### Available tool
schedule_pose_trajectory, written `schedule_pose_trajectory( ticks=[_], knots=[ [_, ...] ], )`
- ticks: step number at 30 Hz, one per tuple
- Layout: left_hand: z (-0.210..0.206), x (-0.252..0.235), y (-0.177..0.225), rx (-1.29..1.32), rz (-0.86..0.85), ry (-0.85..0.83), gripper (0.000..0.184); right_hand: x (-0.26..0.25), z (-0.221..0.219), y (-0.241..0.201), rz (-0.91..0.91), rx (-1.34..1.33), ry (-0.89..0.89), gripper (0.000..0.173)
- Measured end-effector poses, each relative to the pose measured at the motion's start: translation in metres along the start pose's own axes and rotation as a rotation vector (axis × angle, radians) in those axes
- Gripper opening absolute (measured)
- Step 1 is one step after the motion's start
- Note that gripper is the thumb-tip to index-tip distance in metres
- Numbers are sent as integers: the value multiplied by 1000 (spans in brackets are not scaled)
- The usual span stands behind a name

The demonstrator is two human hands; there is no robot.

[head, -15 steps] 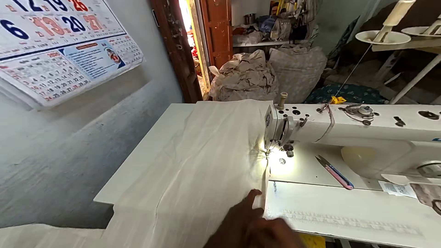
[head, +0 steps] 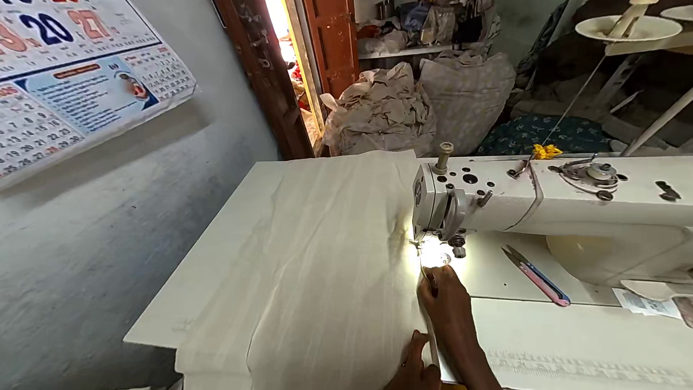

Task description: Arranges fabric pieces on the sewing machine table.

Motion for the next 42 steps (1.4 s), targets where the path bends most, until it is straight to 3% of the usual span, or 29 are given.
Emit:
schedule_pose_trajectory(
  ticks=[6,14,17,22,27,33,42],
  knots=[
    [-2,-3,-3,60,-56,23,20,-7,-4,-2,-6,30,7,13],
    [-2,-3,-7,136,-69,-26,23,13,4,1,-1,30,-63,22],
    [-3,-4,-10,161,-116,-12,24,3,1,0,2,42,-78,16],
    [-5,0,-10,115,-257,157,21,-11,-6,-2,38,76,-45,14],
    [-11,10,-5,111,-178,94,25,17,4,5,49,36,-80,21],
    [-5,11,-10,95,-171,176,24,45,12,4,2,10,-128,31],
    [-9,-13,-22,53,-230,346,25,12,1,-3,-7,71,-125,16]
  ],
)
Point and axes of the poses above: each hand's wrist, its own x-axis away from the middle knuckle, its own z-axis out of the back of the hand, y = z × x, the point moved 6 cm from there along -x, towards the middle knuckle, and after that the axes turned 8 degrees about y, right-handed, at the moved point
